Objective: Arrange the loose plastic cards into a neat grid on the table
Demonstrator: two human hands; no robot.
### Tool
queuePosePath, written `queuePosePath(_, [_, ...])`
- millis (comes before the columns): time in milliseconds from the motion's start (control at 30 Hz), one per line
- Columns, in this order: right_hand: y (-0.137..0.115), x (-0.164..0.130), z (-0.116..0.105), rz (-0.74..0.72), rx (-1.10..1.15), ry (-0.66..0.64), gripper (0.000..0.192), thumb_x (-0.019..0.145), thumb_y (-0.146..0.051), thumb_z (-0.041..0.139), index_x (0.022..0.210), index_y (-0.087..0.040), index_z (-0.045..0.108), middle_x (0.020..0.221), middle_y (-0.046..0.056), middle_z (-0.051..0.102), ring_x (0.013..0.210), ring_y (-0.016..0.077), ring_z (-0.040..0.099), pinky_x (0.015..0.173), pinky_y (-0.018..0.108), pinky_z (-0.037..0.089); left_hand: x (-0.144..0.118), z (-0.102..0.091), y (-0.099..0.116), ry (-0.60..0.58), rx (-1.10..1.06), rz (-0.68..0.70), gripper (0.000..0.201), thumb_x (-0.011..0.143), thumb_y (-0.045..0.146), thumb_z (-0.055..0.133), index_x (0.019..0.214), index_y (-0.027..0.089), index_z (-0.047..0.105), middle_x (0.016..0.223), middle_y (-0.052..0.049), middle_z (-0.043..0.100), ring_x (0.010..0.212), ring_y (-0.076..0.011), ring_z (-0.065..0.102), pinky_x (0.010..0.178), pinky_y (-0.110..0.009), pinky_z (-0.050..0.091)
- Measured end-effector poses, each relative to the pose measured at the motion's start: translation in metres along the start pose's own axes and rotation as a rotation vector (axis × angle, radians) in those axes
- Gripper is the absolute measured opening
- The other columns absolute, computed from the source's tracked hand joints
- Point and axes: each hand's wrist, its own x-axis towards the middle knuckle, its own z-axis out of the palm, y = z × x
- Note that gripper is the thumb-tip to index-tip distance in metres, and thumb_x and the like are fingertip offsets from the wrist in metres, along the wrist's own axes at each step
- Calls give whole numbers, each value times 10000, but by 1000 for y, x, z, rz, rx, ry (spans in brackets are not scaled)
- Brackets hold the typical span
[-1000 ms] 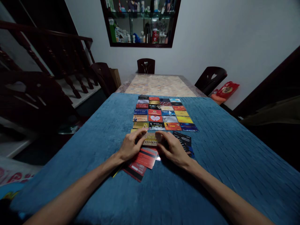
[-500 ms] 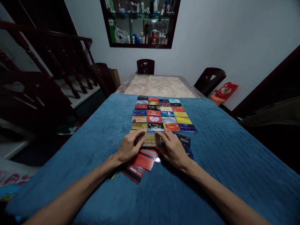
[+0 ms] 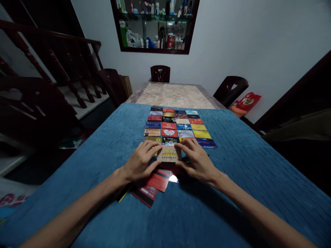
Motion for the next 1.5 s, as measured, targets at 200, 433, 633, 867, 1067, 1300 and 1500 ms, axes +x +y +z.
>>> queuePosePath(200, [27,19,-20,-48,-23,-43,455,868,-407,641,1285,-240,564,1119,123,567,1000,294,524,862,489,489,39,-12,-9,-95,130,105,285,919,263,560,1175,160,632,1184,-139,639,1128,-288,551,947,-459,476])
queuePosePath(433, [78,51,-33,-3,-101,-12,449,853,-468,674,1242,-250,622,1112,114,552,1055,307,502,928,518,464,101,-5,-42,-150,168,124,233,936,282,539,1090,151,654,1159,-108,659,1075,-254,535,950,-416,444])
queuePosePath(633, [127,72,-33,61,-61,-57,397,812,-379,727,1184,-263,650,1151,99,584,1093,301,525,975,512,440,141,25,-74,-214,155,97,221,914,285,580,1065,158,680,1122,-109,684,1071,-263,535,952,-409,434])
queuePosePath(867, [178,97,-27,125,-101,-86,228,796,-305,703,1007,-224,728,1076,101,646,1035,286,580,966,466,418,185,59,-107,-258,160,-2,209,877,237,589,1035,165,704,1080,-101,715,1042,-262,568,946,-405,423])
queuePosePath(1067, [208,107,-16,185,-133,-150,221,784,-291,684,974,-193,743,1095,103,696,1052,278,605,987,412,381,205,91,-125,-291,158,-98,226,855,260,608,1033,186,725,1090,-86,725,1048,-258,584,960,-397,426])
queuePosePath(1300, [230,109,-3,247,-193,-258,315,795,-318,668,1066,-171,733,1130,114,715,1047,290,618,990,421,371,210,112,-130,-333,217,-151,285,867,307,578,1080,203,736,1123,-111,708,1084,-302,554,937,-412,442])
queuePosePath(1500, [236,106,2,255,-208,-296,297,796,-295,643,1055,-185,740,1073,84,739,996,260,629,1000,401,364,210,119,-130,-352,226,-121,276,876,311,548,1023,199,752,1079,-121,706,1034,-300,549,937,-436,431])
